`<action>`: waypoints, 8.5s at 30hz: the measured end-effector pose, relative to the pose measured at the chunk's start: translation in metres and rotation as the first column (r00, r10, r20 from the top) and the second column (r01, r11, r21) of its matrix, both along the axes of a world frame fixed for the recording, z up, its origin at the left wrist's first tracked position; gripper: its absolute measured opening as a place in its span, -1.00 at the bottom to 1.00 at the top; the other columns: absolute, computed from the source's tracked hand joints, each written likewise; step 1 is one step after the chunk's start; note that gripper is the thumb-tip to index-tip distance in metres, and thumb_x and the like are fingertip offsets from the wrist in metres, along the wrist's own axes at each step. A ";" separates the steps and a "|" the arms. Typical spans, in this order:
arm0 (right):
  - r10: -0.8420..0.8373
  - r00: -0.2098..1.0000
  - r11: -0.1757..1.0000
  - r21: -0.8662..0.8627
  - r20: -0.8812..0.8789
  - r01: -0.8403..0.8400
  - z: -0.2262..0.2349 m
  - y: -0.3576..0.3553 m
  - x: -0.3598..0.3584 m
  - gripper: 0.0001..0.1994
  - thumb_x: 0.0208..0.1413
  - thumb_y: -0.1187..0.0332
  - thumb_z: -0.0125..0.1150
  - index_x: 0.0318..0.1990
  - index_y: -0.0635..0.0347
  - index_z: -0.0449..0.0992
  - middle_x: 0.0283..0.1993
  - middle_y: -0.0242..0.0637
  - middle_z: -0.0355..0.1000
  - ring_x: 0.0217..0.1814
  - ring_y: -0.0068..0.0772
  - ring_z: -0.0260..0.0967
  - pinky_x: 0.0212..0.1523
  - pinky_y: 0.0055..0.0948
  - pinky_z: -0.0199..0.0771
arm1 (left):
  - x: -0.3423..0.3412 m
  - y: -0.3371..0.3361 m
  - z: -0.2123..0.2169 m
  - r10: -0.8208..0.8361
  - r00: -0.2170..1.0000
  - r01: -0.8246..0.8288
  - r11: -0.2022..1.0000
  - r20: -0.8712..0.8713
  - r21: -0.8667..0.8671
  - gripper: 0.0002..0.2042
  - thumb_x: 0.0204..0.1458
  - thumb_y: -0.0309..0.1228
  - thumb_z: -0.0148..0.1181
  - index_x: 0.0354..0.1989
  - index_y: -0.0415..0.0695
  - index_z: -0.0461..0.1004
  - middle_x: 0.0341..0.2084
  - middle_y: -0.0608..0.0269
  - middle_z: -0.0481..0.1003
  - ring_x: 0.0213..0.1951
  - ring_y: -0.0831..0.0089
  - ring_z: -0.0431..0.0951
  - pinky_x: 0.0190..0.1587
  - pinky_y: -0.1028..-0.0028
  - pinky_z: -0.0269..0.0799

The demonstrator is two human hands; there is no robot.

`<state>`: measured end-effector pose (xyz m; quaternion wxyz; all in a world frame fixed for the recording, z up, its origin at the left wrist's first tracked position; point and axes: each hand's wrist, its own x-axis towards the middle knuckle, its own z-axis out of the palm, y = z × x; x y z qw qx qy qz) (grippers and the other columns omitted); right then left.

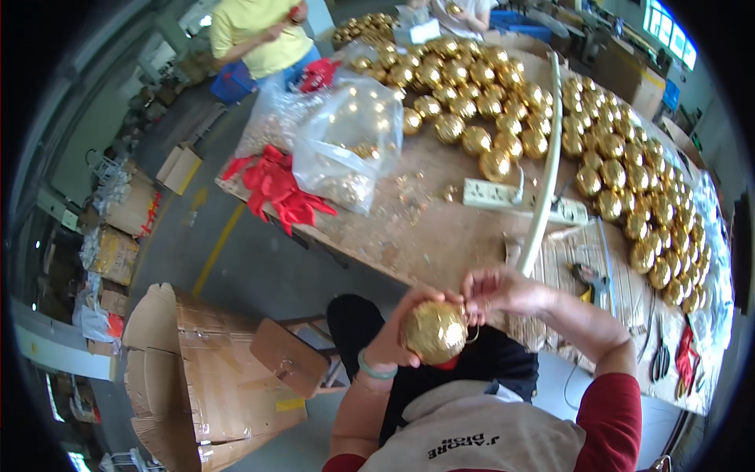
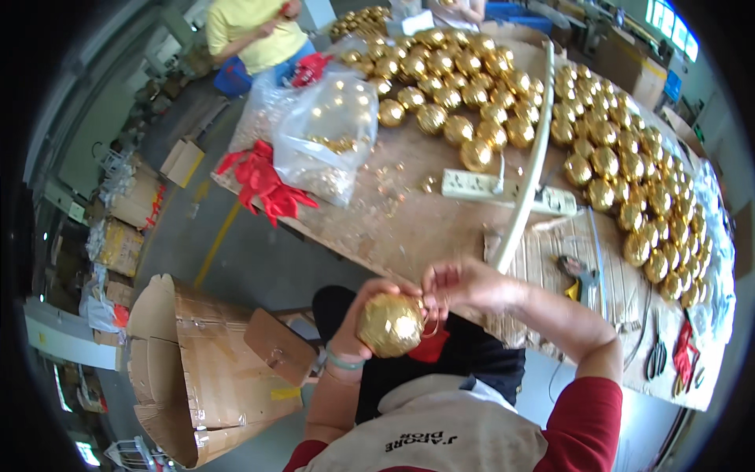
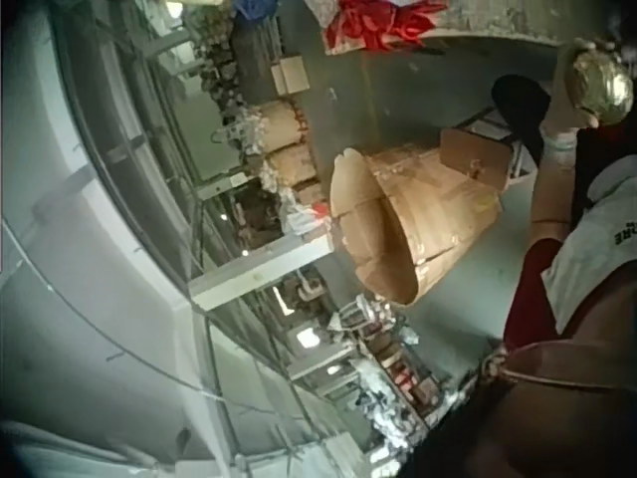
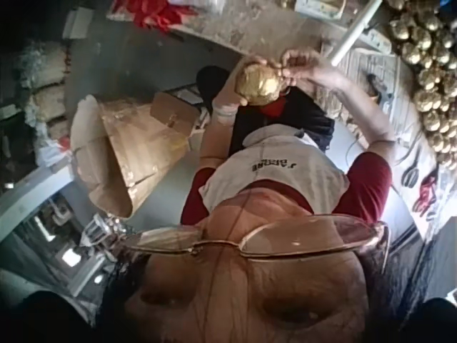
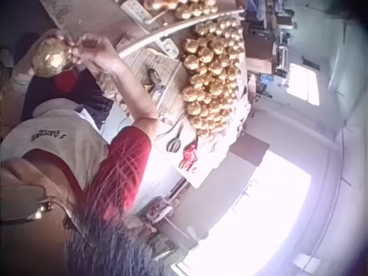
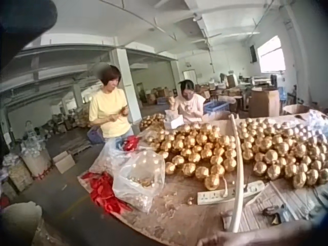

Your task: Gluing small hanging loops onto gold-colored ball ornaments using a hot glue gun.

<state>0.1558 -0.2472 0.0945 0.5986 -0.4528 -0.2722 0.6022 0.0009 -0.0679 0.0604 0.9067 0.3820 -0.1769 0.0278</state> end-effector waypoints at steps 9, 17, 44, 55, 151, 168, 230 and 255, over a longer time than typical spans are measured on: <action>0.124 0.989 0.972 -0.208 0.086 -0.104 -0.013 0.018 -0.017 -0.86 0.14 0.53 0.23 -0.16 0.34 0.46 -0.35 -0.32 0.52 -0.33 -0.58 0.50 -0.36 -0.64 0.50 | -0.034 0.023 -0.015 -0.068 0.991 0.080 0.992 -0.112 0.102 -0.16 -0.33 -0.28 0.57 0.19 -0.15 0.22 0.25 -0.10 0.16 0.25 0.15 0.25 0.29 0.24 0.15; -0.044 0.945 0.973 -0.202 0.323 0.114 -0.023 0.017 -0.038 -0.89 0.11 0.53 0.26 -0.21 0.33 0.51 -0.33 -0.37 0.52 -0.34 -0.66 0.47 -0.33 -0.66 0.52 | -0.052 0.017 -0.037 -0.078 0.981 0.067 0.995 -0.179 -0.070 -0.16 -0.30 -0.31 0.55 0.22 -0.12 0.21 0.24 -0.13 0.18 0.29 0.14 0.21 0.29 0.23 0.15; -0.256 0.156 0.966 0.247 0.954 0.078 0.024 0.013 -0.025 -0.88 -0.04 0.59 0.30 -0.32 0.23 0.55 -0.36 -0.31 0.49 -0.39 -0.47 0.50 -0.43 -0.53 0.53 | -0.019 -0.007 -0.013 0.232 0.970 -0.227 0.971 -0.069 0.074 -0.10 -0.36 -0.36 0.58 0.21 -0.18 0.15 0.23 -0.10 0.19 0.21 0.26 0.31 0.22 0.33 0.29; -0.230 0.087 0.972 0.225 0.969 0.069 0.063 0.012 -0.022 -0.84 -0.08 0.65 0.30 -0.32 0.23 0.55 -0.37 -0.32 0.49 -0.38 -0.53 0.51 -0.50 -0.58 0.52 | 0.000 -0.006 -0.010 0.547 0.823 -0.417 0.767 -0.155 0.488 -0.22 -0.30 -0.46 0.55 0.14 -0.22 0.19 -0.06 0.18 0.36 -0.01 0.46 0.42 0.09 0.45 0.37; 0.106 -0.226 0.004 0.227 0.968 0.974 0.004 -0.378 0.302 -0.31 -0.11 0.37 0.35 0.27 0.05 0.29 0.14 0.02 0.40 0.14 -0.01 0.39 0.06 -0.17 0.44 | 0.017 -0.003 -0.056 0.675 0.709 -0.338 0.581 -0.206 0.741 -0.69 0.13 -0.63 0.06 0.07 -0.31 0.33 -0.04 0.11 0.44 0.02 0.41 0.46 0.14 0.46 0.34; -0.594 -0.425 0.538 0.730 0.683 0.422 0.160 -0.060 0.214 -0.32 0.08 0.40 0.29 0.36 -0.03 0.14 0.24 -0.27 0.34 0.09 -0.34 0.45 0.06 -0.33 0.49 | 0.048 0.047 -0.038 0.687 0.726 -0.379 0.392 0.007 0.838 -0.69 0.09 -0.61 0.15 0.03 -0.24 0.37 -0.09 0.24 0.45 -0.07 0.52 0.46 0.02 0.53 0.39; -0.732 0.120 0.125 -0.041 0.671 0.991 -0.035 -0.231 -0.009 -0.84 -0.05 0.36 0.21 -0.34 0.16 0.40 -0.52 -0.47 0.28 -0.56 -0.68 0.16 -0.49 -0.61 0.13 | 0.065 0.107 0.174 0.782 0.356 -0.930 0.242 0.512 0.276 -0.29 -0.06 -0.61 0.24 0.31 -0.16 0.06 0.16 0.10 0.22 0.12 0.30 0.38 0.18 0.34 0.37; -0.202 0.349 0.945 0.088 0.915 0.315 0.058 -0.055 -0.017 -0.76 0.05 0.49 0.28 -0.14 0.40 0.45 -0.35 -0.27 0.48 -0.35 -0.46 0.46 -0.30 -0.47 0.46 | 0.038 -0.010 0.005 0.708 0.700 -0.581 0.486 0.096 0.653 -0.25 -0.25 -0.63 0.42 0.20 -0.21 0.19 0.06 0.16 0.18 0.08 0.36 0.35 0.10 0.39 0.45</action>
